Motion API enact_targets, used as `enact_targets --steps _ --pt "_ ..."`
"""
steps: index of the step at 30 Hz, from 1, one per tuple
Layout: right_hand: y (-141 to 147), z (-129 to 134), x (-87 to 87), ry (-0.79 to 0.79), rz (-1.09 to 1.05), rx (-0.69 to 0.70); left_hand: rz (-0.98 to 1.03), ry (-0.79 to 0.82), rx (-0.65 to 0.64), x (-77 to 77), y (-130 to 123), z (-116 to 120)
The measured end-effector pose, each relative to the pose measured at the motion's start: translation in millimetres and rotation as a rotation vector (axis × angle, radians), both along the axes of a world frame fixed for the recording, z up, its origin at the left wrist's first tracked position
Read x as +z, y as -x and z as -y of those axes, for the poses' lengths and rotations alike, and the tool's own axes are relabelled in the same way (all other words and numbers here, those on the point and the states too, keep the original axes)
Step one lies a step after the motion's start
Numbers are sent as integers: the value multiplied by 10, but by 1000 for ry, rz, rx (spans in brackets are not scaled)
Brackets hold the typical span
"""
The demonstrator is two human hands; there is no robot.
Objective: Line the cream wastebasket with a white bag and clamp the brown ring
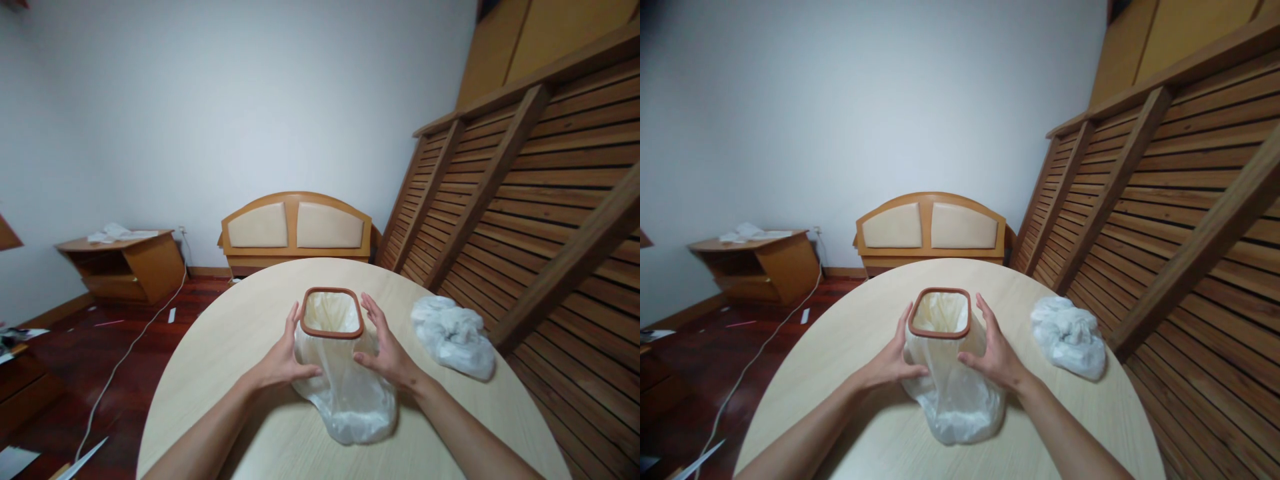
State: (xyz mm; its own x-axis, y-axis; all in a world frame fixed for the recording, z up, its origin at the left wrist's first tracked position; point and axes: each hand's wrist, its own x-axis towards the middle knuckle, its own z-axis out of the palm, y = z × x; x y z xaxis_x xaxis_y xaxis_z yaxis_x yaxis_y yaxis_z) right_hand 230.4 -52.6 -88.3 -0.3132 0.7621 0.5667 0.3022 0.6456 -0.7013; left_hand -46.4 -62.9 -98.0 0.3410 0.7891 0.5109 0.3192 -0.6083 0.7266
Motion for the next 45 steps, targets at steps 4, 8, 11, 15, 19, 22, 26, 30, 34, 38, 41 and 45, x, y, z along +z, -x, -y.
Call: enact_targets --steps 4,8,11,15,19,22,26,30,34,38,41,45 --pt "31 -16 -105 159 9 88 94 -57 -14 47 -31 7" --pt "76 37 -172 240 45 88 41 -118 92 54 -115 24" --pt "82 44 -205 227 146 36 -16 -196 154 70 -99 23" --pt "70 34 -185 146 322 -57 -104 -293 233 136 -65 70" --pt "79 35 -177 -37 383 -97 -103 -293 248 168 -105 114" --pt "85 30 -211 -89 443 -62 -82 -323 247 148 -134 97" --pt "70 46 -151 -146 455 -107 -73 -334 225 147 -127 78" --pt "79 115 58 -364 375 -209 -39 -312 195 181 -108 94" --pt "137 204 211 -537 368 -206 -43 -307 132 185 -97 118" --pt "194 249 253 -601 358 -203 -88 -318 107 164 -116 150" --pt "218 239 256 -593 303 -260 -123 -291 157 115 -145 155" --pt "224 191 246 -568 285 -355 -136 -121 265 -42 -184 114"
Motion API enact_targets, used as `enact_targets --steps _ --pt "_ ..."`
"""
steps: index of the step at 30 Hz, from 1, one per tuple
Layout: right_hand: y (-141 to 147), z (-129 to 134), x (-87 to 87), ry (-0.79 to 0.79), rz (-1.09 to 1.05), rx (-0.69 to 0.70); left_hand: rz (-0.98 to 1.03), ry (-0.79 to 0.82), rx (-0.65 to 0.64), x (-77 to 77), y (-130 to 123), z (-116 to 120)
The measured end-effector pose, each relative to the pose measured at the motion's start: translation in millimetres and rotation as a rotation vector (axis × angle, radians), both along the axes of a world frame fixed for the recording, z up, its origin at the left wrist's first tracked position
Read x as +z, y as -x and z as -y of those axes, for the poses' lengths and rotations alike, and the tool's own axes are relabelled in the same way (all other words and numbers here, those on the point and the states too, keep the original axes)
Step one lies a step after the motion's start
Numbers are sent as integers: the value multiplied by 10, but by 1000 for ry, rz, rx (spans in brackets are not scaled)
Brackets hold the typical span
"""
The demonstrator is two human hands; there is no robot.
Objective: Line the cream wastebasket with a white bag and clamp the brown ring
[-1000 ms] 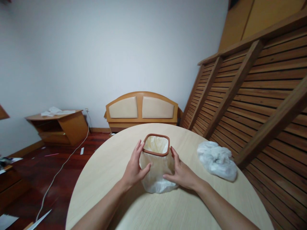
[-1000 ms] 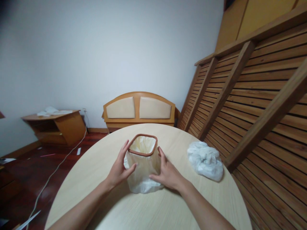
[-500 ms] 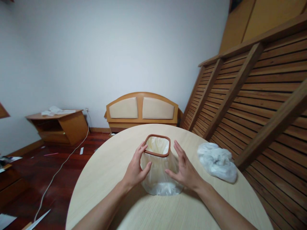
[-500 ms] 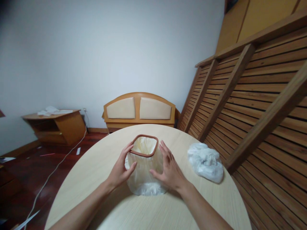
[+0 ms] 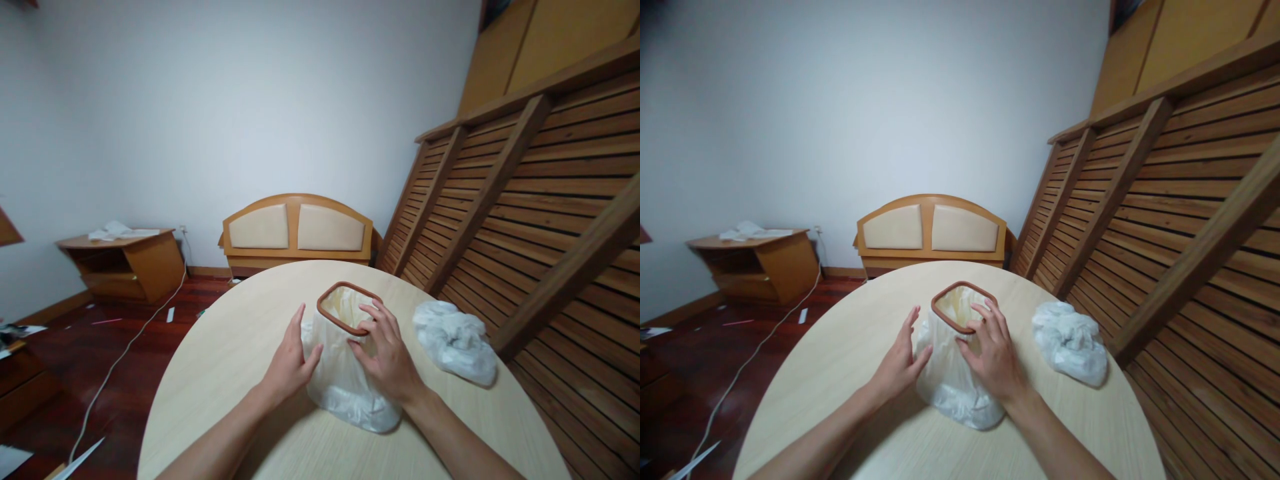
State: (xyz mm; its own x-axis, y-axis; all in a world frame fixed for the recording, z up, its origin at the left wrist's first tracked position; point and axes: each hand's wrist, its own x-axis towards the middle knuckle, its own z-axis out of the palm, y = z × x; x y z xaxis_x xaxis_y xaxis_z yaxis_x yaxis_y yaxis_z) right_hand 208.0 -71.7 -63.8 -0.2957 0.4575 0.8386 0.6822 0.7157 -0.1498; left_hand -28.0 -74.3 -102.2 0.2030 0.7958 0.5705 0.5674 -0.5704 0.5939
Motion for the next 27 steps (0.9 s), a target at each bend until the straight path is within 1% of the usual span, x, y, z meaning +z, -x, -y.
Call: enact_targets --steps 3,6,8,12,15,19,23,27 --pt "-27 -73 -9 -15 -14 -67 -29 136 24 -134 -54 -17" --pt "-86 -220 -24 -34 -6 -146 -126 232 -6 -197 -132 5" --pt "-140 -368 -43 -37 8 -212 -220 278 -20 -190 -176 28" --pt "-268 -747 -74 -23 27 -340 -420 350 -52 -118 -203 60" --pt "-373 -1035 -56 40 68 -464 -488 344 -70 -76 -187 70" --pt "-487 -1335 20 168 156 -603 -503 320 -67 -69 -170 65" --pt "-543 -1532 87 213 155 -666 -485 294 -64 -95 -168 41" --pt "-595 -1659 133 256 151 -729 -477 263 -70 -108 -158 19"
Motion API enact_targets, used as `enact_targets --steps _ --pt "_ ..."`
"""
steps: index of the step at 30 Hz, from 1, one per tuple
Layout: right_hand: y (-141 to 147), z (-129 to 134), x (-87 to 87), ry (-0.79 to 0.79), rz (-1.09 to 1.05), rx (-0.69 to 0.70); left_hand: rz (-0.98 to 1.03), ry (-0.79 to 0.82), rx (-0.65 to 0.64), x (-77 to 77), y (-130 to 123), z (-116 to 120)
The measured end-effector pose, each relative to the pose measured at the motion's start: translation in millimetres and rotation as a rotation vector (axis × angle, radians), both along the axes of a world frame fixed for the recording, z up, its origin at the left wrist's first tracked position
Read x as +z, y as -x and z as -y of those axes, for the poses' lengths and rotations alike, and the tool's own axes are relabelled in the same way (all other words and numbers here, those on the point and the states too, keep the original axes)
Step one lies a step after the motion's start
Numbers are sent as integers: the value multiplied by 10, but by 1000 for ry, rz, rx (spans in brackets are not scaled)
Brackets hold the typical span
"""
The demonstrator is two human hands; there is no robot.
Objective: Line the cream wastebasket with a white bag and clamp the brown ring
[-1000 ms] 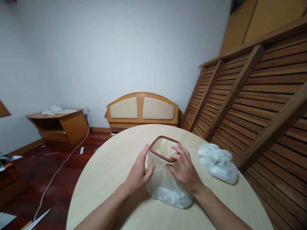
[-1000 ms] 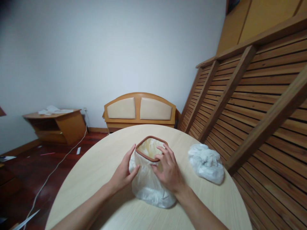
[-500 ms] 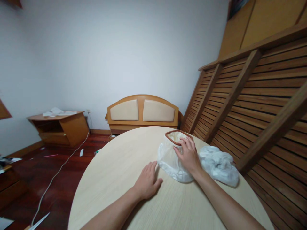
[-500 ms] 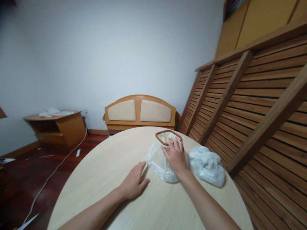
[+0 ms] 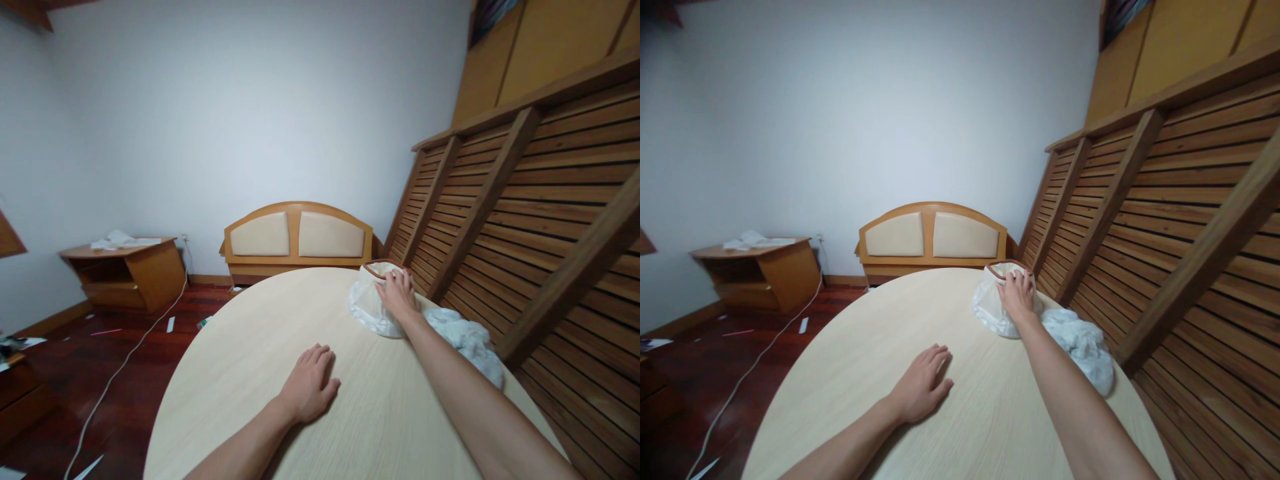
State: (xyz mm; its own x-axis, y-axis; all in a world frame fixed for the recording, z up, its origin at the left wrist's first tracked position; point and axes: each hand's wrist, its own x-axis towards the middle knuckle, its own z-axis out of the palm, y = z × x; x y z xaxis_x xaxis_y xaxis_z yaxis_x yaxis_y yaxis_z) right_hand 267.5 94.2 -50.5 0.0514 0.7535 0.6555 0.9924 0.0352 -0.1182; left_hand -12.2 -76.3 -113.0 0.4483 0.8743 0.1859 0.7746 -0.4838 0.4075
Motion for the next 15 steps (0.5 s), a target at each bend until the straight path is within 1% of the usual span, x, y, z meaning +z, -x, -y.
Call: enact_targets --steps 9,12,15 --pt "-234 -102 76 49 -33 -120 -15 9 -18 45 13 -12" --pt "-257 -98 87 51 -33 -131 -14 11 -22 51 6 -21" --pt "-218 -60 97 47 -20 -123 -15 6 -23 46 4 -24"
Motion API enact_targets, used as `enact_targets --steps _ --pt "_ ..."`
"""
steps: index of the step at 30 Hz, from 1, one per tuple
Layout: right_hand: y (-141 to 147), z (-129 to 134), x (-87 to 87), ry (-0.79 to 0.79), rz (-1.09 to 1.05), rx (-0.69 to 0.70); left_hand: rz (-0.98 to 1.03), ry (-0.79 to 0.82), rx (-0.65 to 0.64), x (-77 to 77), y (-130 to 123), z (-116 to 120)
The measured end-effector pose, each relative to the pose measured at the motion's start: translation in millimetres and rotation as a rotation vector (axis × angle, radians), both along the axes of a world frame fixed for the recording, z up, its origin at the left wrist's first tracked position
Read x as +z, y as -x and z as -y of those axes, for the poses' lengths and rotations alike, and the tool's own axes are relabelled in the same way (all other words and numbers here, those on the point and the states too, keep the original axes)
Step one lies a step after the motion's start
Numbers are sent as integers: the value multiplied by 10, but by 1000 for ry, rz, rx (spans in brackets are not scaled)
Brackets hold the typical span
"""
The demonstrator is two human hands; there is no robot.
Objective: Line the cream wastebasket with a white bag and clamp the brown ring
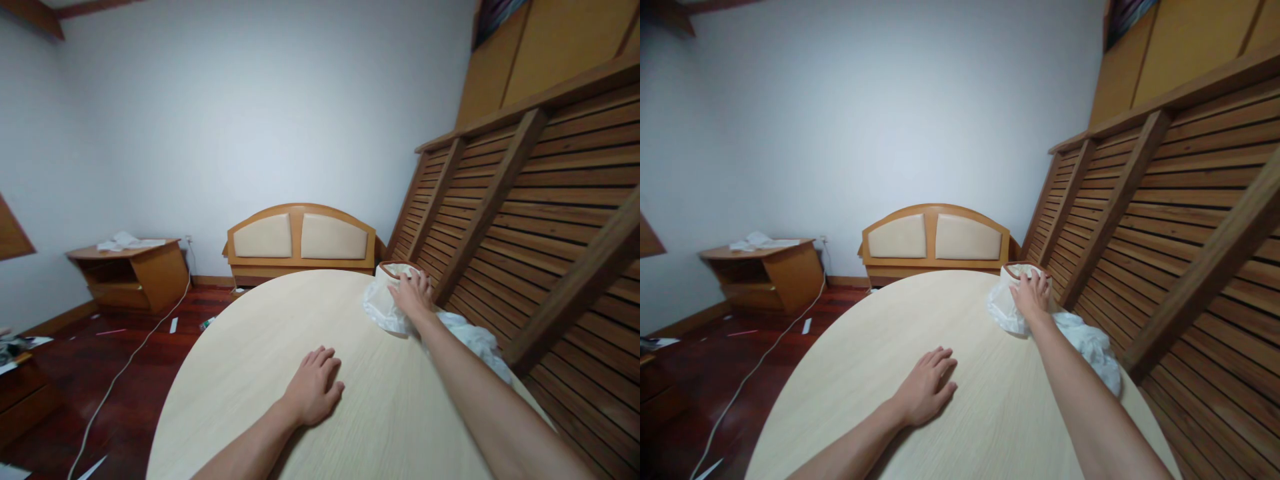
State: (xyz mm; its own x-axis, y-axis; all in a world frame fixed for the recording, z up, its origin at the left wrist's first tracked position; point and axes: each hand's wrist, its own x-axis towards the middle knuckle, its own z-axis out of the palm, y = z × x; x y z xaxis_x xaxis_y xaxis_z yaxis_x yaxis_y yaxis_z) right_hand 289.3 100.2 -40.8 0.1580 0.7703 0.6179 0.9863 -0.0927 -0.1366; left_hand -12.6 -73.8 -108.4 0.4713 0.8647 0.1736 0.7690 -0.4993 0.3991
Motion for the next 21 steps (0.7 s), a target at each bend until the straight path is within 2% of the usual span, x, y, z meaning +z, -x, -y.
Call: enact_targets --steps 4,8,10,15,18,21 --pt "157 183 -67 -19 29 70 2 -24 -7 -24 -9 -1" --pt "397 605 -303 12 57 236 -10 -43 -14 -44 -28 -4" --pt "510 896 -466 110 38 333 -21 -47 -13 -35 -40 6" --pt "643 1562 -788 568 -50 553 -60 -31 -20 26 -62 60" --pt "621 1738 -812 650 -67 663 -70 -20 -59 37 -61 75" --pt "584 1765 -747 669 -72 707 -78 -9 -89 19 -53 70"
